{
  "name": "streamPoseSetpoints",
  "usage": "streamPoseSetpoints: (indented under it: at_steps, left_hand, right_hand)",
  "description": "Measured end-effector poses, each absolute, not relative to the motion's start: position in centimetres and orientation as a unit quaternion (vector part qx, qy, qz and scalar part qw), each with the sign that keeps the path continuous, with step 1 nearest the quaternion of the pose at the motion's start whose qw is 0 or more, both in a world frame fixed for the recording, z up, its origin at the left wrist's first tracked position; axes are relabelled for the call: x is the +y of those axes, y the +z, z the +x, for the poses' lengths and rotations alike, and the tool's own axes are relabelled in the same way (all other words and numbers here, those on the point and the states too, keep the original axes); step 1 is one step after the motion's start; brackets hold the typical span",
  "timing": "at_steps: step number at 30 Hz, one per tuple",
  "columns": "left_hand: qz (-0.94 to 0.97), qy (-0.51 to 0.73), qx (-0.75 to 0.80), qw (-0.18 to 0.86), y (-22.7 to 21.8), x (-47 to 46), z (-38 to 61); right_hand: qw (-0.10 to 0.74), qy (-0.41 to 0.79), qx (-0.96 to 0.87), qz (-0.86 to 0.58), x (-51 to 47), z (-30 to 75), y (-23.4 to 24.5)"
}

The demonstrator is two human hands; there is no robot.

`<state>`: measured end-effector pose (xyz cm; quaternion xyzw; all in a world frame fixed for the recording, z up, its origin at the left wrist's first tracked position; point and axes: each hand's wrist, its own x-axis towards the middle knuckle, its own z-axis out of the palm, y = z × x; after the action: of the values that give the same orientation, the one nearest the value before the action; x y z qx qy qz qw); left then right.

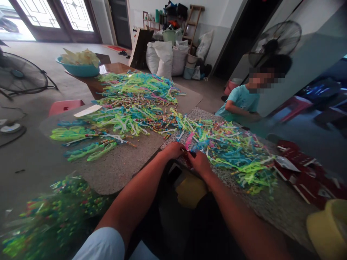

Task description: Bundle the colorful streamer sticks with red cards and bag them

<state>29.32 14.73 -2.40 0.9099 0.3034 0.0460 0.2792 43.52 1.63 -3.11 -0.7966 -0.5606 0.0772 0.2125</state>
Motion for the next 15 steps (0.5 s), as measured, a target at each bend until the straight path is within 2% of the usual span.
streamPoseSetpoints:
  at_steps: [7, 15]
  left_hand:
    - [0.907, 0.047, 0.303, 0.289, -2.4, 14.5, 29.2]
    - [0.905, 0.047, 0.319, 0.278, -2.1, 14.2, 29.2]
  right_hand:
    - [0.192, 0.033, -0.624, -0.756, 1.9, 42.9, -3.4]
    - [0.178, 0.031, -0.608, -0.773, 2.4, 42.1, -3.6]
